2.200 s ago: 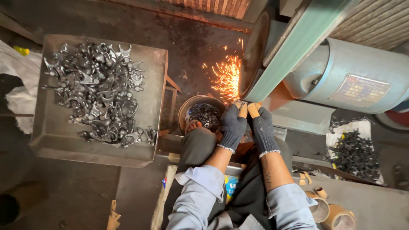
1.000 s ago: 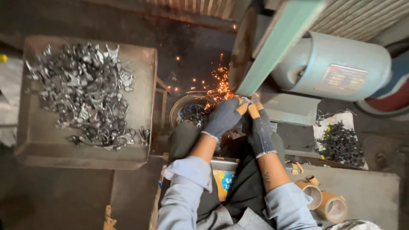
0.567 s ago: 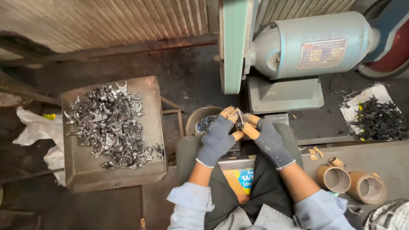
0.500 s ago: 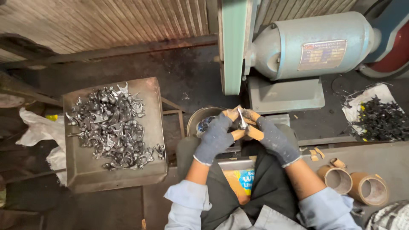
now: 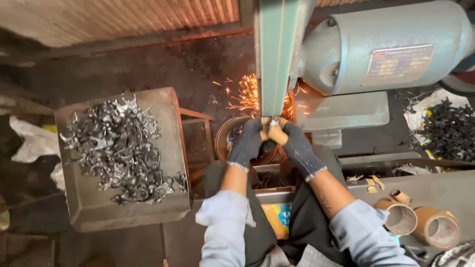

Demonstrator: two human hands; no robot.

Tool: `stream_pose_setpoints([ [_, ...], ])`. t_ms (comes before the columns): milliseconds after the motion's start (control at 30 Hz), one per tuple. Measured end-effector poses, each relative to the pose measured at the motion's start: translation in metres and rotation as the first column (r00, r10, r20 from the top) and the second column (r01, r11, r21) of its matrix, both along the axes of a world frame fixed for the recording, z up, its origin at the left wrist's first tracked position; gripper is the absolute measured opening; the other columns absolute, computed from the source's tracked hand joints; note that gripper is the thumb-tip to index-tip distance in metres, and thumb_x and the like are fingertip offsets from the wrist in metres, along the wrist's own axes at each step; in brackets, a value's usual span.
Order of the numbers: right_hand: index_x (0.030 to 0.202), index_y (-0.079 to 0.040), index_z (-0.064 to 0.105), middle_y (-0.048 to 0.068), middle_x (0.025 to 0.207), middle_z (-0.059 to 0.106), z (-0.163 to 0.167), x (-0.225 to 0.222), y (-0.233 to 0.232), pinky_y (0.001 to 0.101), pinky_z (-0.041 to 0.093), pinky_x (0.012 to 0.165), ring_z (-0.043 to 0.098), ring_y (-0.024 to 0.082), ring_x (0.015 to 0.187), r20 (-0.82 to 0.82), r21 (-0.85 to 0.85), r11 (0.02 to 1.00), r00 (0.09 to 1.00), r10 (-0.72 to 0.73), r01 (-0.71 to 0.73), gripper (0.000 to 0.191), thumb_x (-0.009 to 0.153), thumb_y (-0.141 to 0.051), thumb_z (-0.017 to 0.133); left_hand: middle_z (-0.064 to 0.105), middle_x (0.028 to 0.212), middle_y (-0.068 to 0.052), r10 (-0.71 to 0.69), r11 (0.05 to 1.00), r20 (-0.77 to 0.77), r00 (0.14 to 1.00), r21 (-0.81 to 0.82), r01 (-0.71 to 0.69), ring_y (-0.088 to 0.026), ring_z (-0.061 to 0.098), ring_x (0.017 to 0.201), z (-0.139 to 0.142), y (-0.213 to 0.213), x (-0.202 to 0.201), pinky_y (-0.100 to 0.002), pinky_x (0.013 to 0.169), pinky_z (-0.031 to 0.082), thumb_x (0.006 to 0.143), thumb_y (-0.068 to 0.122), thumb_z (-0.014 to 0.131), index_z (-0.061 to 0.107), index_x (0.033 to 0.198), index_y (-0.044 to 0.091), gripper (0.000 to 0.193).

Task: The person sits at a bench grinder and grinds small metal castings one at a time, holding each piece against the spinning wheel to remove excess material while sparks fly, then places the ground piece into a bowl and picks the next piece from a tray of raw castings. At the end the person stands and moves toward bags on the floor.

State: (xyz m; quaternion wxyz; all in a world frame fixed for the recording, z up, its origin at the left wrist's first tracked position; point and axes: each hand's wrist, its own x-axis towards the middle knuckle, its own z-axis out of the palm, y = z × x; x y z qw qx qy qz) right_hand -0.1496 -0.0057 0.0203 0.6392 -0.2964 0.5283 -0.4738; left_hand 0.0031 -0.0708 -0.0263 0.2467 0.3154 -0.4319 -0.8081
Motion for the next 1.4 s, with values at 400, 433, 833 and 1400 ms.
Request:
stream_pose_setpoints([
  [400,0.136,-0.002,0.065,0.009,0.105,0.075,0.068,0.007,0.077,0.0302,0.054,0.085,0.068,0.015,0.095,-0.351,0.108,0.994,0.936,0.033,0.006,0.049,0.093,-0.025,0.072,0.056,0.14,-0.024,0.48,0.515,0.348,0.805,-0.855,0.062,-0.042,0.055,0.128,0.08,0.102,0.01,-0.049,0.109,0.044,0.078,0.019,0.084,0.047,0.147,-0.002,0.081],
  [433,0.135,0.003,0.064,0.01,0.108,0.071,0.062,0.004,0.081,0.0309,0.052,0.085,0.064,0.015,0.096,-0.033,0.051,0.999,0.999,0.003,-0.001,0.047,0.099,-0.025,0.07,0.051,0.141,-0.027,0.508,0.513,0.275,0.816,-0.858,-0.03,-0.043,0.052,0.129,0.083,0.107,0.008,-0.049,0.109,0.042,0.077,0.02,0.085,0.042,0.146,-0.005,0.086],
  [833,0.151,0.004,0.05,0.01,0.107,0.059,0.03,-0.025,0.04,0.0325,0.038,0.076,0.048,0.017,0.09,-0.069,-0.158,0.958,0.971,0.23,-0.238,0.066,0.101,-0.033,0.071,0.075,0.094,-0.009,0.037,0.987,-0.018,0.999,-0.154,-0.039,-0.024,0.074,0.085,0.052,0.034,-0.005,-0.035,0.078,0.06,0.086,0.007,0.072,0.069,0.114,0.001,0.029],
  [1400,0.148,-0.016,0.045,-0.004,0.12,0.067,0.015,-0.017,0.032,0.0252,0.054,0.084,0.061,0.007,0.098,0.008,-0.135,0.988,0.997,0.078,-0.076,0.069,0.084,-0.016,0.07,0.072,0.108,-0.006,-0.01,0.894,0.106,0.994,-0.445,0.057,-0.013,0.065,0.098,0.033,0.028,0.0,-0.031,0.084,0.056,0.08,-0.002,0.08,0.066,0.124,0.001,0.047],
])
